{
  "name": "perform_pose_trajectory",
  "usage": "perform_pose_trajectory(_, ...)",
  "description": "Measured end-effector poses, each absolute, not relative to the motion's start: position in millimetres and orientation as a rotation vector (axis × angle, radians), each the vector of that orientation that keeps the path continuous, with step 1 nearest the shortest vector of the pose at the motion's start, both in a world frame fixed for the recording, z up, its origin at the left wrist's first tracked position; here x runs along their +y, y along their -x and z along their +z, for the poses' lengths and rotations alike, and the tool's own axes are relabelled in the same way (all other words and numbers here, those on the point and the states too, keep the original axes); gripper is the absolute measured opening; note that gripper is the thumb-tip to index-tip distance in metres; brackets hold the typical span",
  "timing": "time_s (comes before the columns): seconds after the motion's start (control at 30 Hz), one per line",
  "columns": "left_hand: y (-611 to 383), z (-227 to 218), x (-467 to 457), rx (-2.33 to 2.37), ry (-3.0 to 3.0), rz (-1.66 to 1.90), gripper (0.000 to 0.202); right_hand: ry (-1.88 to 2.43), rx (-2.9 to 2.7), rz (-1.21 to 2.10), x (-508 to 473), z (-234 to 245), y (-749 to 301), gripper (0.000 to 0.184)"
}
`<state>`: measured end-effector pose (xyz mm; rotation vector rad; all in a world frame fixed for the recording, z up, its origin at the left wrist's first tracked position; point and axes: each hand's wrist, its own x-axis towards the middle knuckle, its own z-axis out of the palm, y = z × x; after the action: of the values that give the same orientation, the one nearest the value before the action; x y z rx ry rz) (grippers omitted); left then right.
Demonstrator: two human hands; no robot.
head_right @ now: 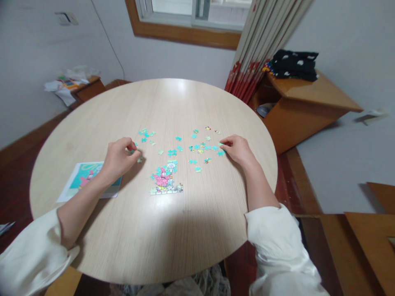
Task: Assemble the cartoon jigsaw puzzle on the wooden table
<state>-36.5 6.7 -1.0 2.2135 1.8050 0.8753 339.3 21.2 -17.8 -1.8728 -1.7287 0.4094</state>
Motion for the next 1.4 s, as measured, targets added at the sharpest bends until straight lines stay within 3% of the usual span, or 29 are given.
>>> perform_pose_trajectory(0.77,36,-2,6,1.755,-2.227,0.923,0.020,1.870,-1.785,0.266,25,-21,-335,0.010)
perform_pose_trajectory(1.03,35,0,6,1.758,-2.222,0.934,0.019,1.831,-2.009,0.006,25,-21,-332,0.024)
perform_pose_trajectory(1.4,22,5,-5,1.444,-2.165,1.004,0.010,1.831,-1.763,-0.129,31,-22,-328,0.029)
